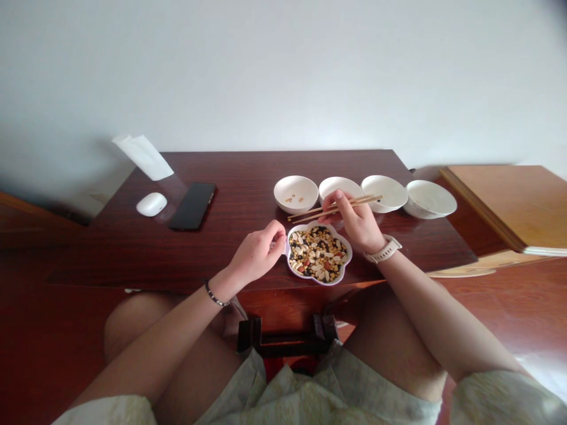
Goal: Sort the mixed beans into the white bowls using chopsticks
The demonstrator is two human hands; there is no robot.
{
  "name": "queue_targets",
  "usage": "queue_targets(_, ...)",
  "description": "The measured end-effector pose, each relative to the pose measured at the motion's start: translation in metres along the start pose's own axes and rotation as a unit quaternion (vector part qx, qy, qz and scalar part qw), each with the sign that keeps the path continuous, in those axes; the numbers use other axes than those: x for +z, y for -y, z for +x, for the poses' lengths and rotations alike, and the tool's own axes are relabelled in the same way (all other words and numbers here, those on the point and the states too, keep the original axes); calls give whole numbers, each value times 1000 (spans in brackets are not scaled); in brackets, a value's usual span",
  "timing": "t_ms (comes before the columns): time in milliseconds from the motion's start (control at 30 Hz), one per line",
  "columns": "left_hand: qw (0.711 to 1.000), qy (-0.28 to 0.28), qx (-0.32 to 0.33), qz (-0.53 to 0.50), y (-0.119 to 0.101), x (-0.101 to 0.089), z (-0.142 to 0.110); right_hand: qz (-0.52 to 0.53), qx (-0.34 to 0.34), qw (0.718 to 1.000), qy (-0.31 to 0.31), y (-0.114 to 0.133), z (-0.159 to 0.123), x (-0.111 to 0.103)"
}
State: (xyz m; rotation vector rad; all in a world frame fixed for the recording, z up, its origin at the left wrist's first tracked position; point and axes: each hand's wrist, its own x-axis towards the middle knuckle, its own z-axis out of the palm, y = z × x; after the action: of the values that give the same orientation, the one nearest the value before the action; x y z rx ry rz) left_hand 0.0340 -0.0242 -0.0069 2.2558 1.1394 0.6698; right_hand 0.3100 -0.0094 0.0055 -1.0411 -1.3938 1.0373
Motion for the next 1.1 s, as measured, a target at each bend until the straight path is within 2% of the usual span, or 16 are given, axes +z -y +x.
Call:
queue_targets(333,1000,-2,-2,-2,0,0,0,8,2,1000,2,-13,4,2)
queue_targets(733,1000,1,-4,-11,2,0,1,22,11,1000,-3,-10,3,9)
queue_targets(933,998,-3,-18,-58,0,-1,1,38,11,999,-24,-9,3,9)
queue_targets(1100,983,-17,-53,-175,11,-9,8,40,15,998,-36,-9,2,8)
